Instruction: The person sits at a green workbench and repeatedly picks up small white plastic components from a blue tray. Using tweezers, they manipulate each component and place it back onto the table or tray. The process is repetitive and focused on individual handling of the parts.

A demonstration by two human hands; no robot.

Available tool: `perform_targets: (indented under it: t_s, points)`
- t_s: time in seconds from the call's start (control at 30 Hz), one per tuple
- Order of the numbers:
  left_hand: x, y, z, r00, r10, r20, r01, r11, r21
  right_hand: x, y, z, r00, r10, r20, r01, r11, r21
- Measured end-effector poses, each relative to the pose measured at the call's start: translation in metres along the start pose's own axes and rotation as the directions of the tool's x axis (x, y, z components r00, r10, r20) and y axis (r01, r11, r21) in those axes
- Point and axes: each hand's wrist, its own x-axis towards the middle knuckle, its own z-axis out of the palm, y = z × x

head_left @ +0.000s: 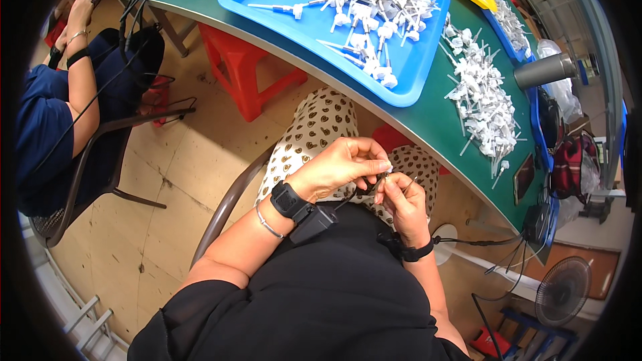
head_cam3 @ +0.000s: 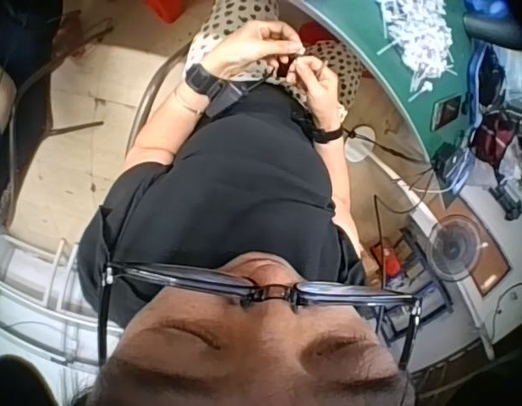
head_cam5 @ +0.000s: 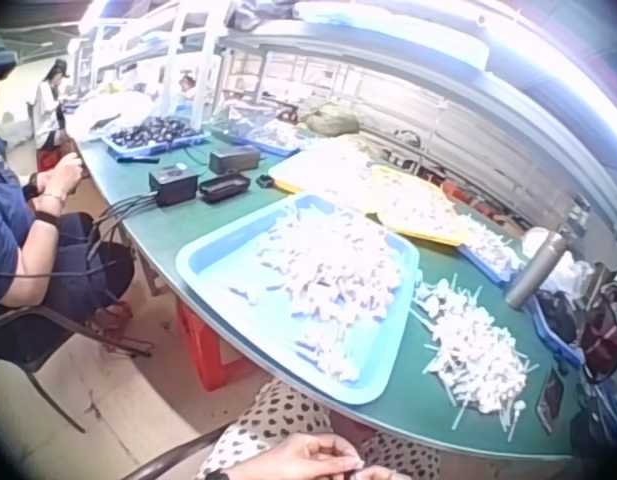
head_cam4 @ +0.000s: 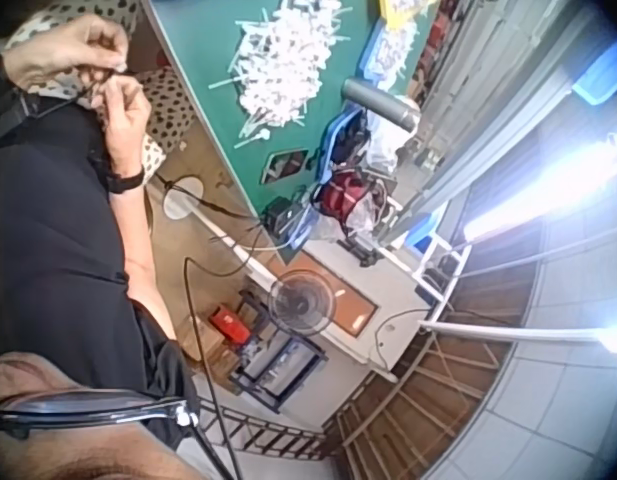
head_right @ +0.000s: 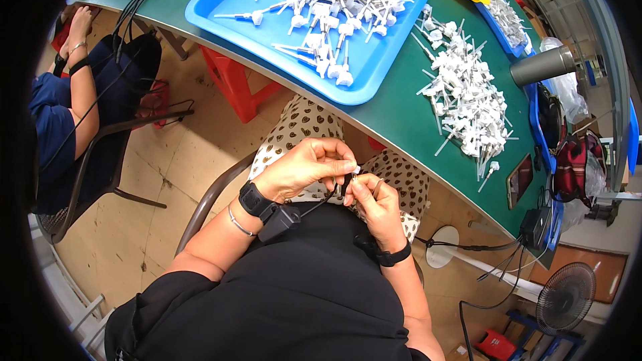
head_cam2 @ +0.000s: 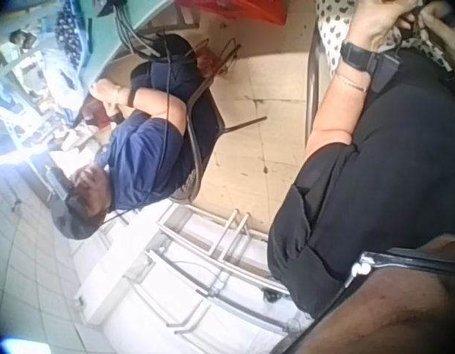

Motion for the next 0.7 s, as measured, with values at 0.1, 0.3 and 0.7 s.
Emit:
perform_targets:
  t_s: [0.1,0.3,0.7]
  points:
    - [0.000,0.001,0.002,1.000,0.013,-0.024,-0.012,0.998,0.055,0.000,0.001,0.002,0.999,-0.005,-0.033,0.006,1.000,0.022]
    - [0.000,0.001,0.007,0.996,0.030,-0.087,-0.024,0.997,0.077,0.001,0.004,0.003,0.996,-0.020,-0.082,0.023,0.999,0.036]
    - [-0.004,0.001,0.014,0.988,0.152,0.006,-0.152,0.988,0.007,-0.001,0.000,0.005,0.980,-0.137,-0.144,0.123,0.987,-0.101]
